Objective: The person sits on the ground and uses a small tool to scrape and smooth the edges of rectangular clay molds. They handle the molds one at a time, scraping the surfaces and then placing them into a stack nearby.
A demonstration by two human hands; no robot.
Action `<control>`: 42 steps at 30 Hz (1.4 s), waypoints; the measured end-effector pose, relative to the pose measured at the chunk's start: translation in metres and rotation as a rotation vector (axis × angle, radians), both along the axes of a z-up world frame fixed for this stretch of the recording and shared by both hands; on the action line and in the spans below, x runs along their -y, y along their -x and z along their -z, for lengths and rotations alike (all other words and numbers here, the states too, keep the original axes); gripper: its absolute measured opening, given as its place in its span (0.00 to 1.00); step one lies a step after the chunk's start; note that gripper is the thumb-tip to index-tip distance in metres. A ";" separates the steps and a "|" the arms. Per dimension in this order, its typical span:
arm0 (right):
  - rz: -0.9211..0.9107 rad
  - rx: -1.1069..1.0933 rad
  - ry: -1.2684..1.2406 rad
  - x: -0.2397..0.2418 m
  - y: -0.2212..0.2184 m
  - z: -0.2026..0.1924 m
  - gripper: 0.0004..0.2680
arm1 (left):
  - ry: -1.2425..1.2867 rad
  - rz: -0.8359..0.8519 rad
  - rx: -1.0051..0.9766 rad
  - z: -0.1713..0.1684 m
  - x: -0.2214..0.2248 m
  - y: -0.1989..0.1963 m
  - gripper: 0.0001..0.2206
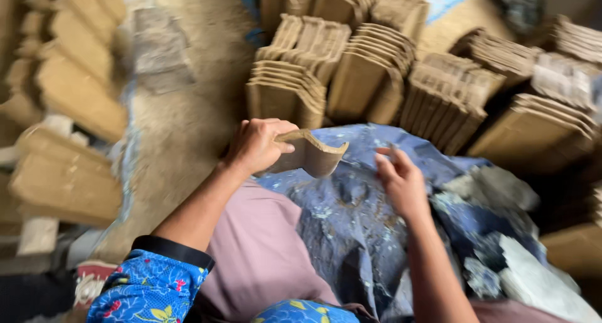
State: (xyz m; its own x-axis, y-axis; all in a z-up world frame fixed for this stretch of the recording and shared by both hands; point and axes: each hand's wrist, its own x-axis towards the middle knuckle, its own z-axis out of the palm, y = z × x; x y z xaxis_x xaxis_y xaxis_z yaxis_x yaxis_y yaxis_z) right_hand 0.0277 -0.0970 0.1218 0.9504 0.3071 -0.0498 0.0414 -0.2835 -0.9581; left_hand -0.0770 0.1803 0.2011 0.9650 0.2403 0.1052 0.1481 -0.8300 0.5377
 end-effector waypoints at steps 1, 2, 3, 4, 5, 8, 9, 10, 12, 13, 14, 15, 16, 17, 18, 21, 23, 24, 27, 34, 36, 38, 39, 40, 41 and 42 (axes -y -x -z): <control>0.003 0.041 0.019 0.002 -0.008 0.006 0.08 | 0.005 -0.069 0.003 -0.006 -0.012 0.011 0.14; -0.040 0.040 0.018 -0.003 -0.009 0.005 0.08 | 0.005 -0.112 0.002 -0.009 -0.026 0.022 0.14; -0.043 0.043 0.038 -0.008 -0.005 0.004 0.08 | 0.001 -0.182 -0.002 -0.012 -0.039 0.037 0.15; -0.047 0.046 0.057 -0.013 -0.002 0.004 0.07 | -0.004 -0.251 -0.006 -0.014 -0.052 0.053 0.15; -0.091 0.040 0.065 -0.025 0.005 0.005 0.07 | 0.005 -0.295 -0.015 -0.009 -0.065 0.069 0.15; -0.208 0.018 0.123 -0.062 0.019 0.015 0.07 | 0.061 -0.526 -0.083 0.010 -0.101 0.114 0.17; -0.259 0.037 0.207 -0.078 0.023 0.022 0.08 | 0.065 -0.666 -0.146 0.023 -0.116 0.126 0.17; -0.311 0.057 0.291 -0.094 0.028 0.028 0.08 | 0.069 -0.806 -0.209 0.036 -0.131 0.139 0.18; -0.396 0.088 0.324 -0.129 0.050 0.010 0.08 | 0.094 -0.906 -0.228 0.056 -0.147 0.164 0.19; -0.456 0.121 0.362 -0.143 0.061 0.000 0.08 | 0.123 -0.980 -0.242 0.066 -0.153 0.176 0.19; -0.474 0.122 0.362 -0.158 0.070 -0.004 0.08 | 0.125 -0.998 -0.245 0.072 -0.156 0.187 0.19; -0.537 0.185 0.340 -0.171 0.078 -0.007 0.08 | 0.134 -1.034 -0.262 0.080 -0.159 0.196 0.19; -0.599 0.249 0.317 -0.183 0.086 -0.011 0.09 | 0.142 -1.070 -0.279 0.087 -0.161 0.204 0.19; -0.599 0.253 0.317 -0.192 0.091 -0.007 0.09 | 0.142 -1.070 -0.275 0.096 -0.163 0.213 0.19; -0.630 0.328 0.332 -0.199 0.095 -0.004 0.08 | 0.165 -1.107 -0.304 0.106 -0.164 0.221 0.19; -0.644 0.453 0.345 -0.212 0.103 0.000 0.07 | 0.176 -1.123 -0.351 0.124 -0.164 0.235 0.19; -0.628 0.505 0.347 -0.216 0.102 0.004 0.07 | 0.168 -1.104 -0.365 0.142 -0.166 0.236 0.19; -0.621 0.510 0.327 -0.216 0.101 0.008 0.07 | 0.167 -1.118 -0.357 0.155 -0.167 0.235 0.19; -0.587 0.550 0.336 -0.212 0.104 0.012 0.05 | 0.208 -1.113 -0.341 0.177 -0.155 0.222 0.18; -0.578 0.586 0.344 -0.212 0.116 -0.001 0.04 | 0.250 -1.062 -0.328 0.198 -0.122 0.194 0.19; -0.574 0.570 0.334 -0.215 0.119 0.005 0.05 | 0.223 -1.045 -0.319 0.221 -0.125 0.202 0.20; -0.570 0.566 0.322 -0.217 0.117 0.009 0.05 | 0.196 -1.028 -0.298 0.231 -0.127 0.200 0.20; -0.578 0.554 0.308 -0.216 0.117 0.013 0.05 | 0.169 -1.001 -0.335 0.233 -0.125 0.201 0.20; -0.585 0.542 0.295 -0.215 0.117 0.017 0.05 | 0.142 -0.973 -0.372 0.234 -0.122 0.201 0.20; -0.584 0.539 0.293 -0.212 0.118 0.014 0.05 | 0.140 -0.973 -0.375 0.234 -0.120 0.202 0.20; -0.597 0.530 0.313 -0.208 0.119 0.010 0.05 | 0.128 -0.961 -0.388 0.234 -0.117 0.203 0.20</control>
